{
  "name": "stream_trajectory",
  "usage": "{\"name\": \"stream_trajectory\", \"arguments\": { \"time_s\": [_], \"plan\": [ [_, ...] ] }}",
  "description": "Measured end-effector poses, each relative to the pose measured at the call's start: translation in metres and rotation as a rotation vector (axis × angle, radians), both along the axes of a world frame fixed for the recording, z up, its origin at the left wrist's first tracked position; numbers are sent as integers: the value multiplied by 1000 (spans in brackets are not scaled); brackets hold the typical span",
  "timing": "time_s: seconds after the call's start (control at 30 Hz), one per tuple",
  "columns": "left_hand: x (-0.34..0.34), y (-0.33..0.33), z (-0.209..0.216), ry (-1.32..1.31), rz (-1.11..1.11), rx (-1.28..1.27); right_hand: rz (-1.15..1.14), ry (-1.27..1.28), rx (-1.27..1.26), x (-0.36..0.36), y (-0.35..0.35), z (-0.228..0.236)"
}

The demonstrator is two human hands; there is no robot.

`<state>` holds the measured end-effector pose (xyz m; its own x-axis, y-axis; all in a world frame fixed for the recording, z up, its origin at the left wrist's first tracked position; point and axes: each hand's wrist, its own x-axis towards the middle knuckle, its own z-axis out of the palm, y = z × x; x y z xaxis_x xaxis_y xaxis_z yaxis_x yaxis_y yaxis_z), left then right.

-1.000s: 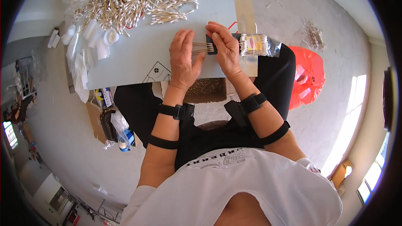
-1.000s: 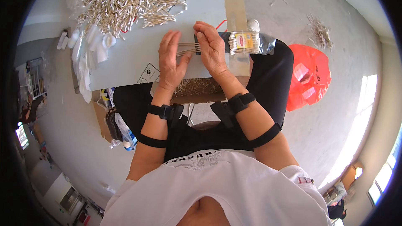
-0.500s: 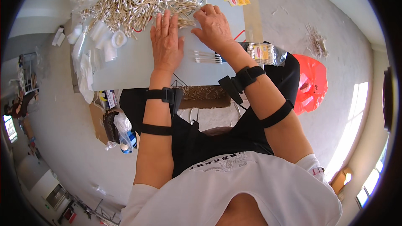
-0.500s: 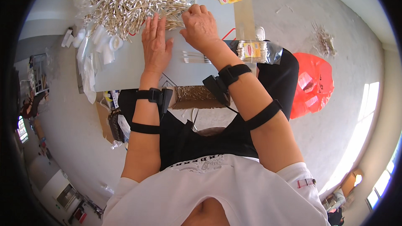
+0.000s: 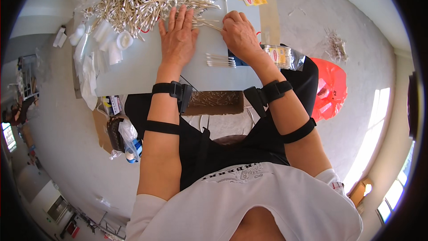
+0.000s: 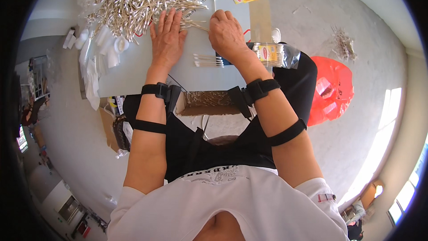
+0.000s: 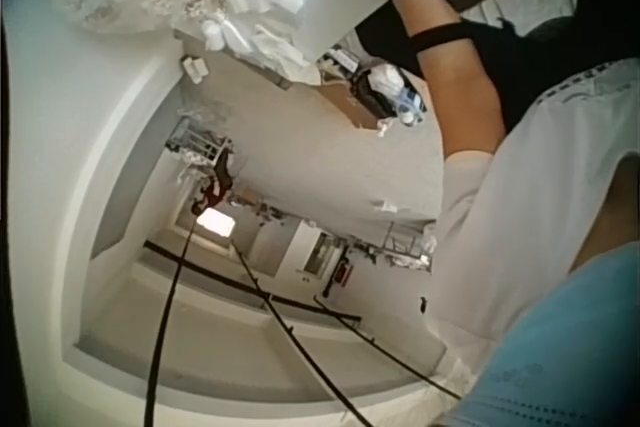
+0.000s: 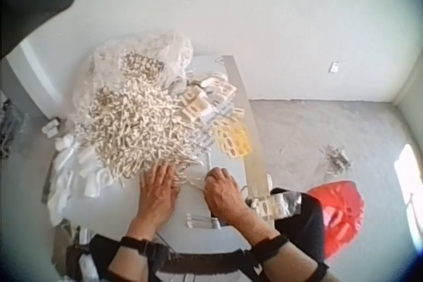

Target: The person is sorting cotton swabs and packaging them into small plastic sleeves with labels.

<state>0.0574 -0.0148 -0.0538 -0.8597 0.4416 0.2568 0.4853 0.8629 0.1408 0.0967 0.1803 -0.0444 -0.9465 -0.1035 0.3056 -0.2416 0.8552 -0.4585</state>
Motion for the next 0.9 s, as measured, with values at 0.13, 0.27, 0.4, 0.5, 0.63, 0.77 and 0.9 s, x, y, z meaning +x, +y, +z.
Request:
{"name": "stream_trajectory", "arguments": {
  "time_s": [0.13,0.27,0.4,0.5,0.63,0.77,0.9],
  "plan": [
    [6,7,14,59,-82,105,28,-7,-36,14,11,4],
    [22,19,24,4,-222,210,67,31,-60,19,18,4],
    [36,24,25,4,-220,252,125,-24,-105,25,19,10],
    [41,21,21,2,-217,287,140,-36,-153,26,17,10],
    [45,20,19,10,-204,322,68,-16,-227,24,14,8],
    [48,21,21,-16,-165,357,86,-129,-245,22,8,12],
    [50,18,20,-40,-153,354,133,-171,-231,13,9,13]
  ]
}}
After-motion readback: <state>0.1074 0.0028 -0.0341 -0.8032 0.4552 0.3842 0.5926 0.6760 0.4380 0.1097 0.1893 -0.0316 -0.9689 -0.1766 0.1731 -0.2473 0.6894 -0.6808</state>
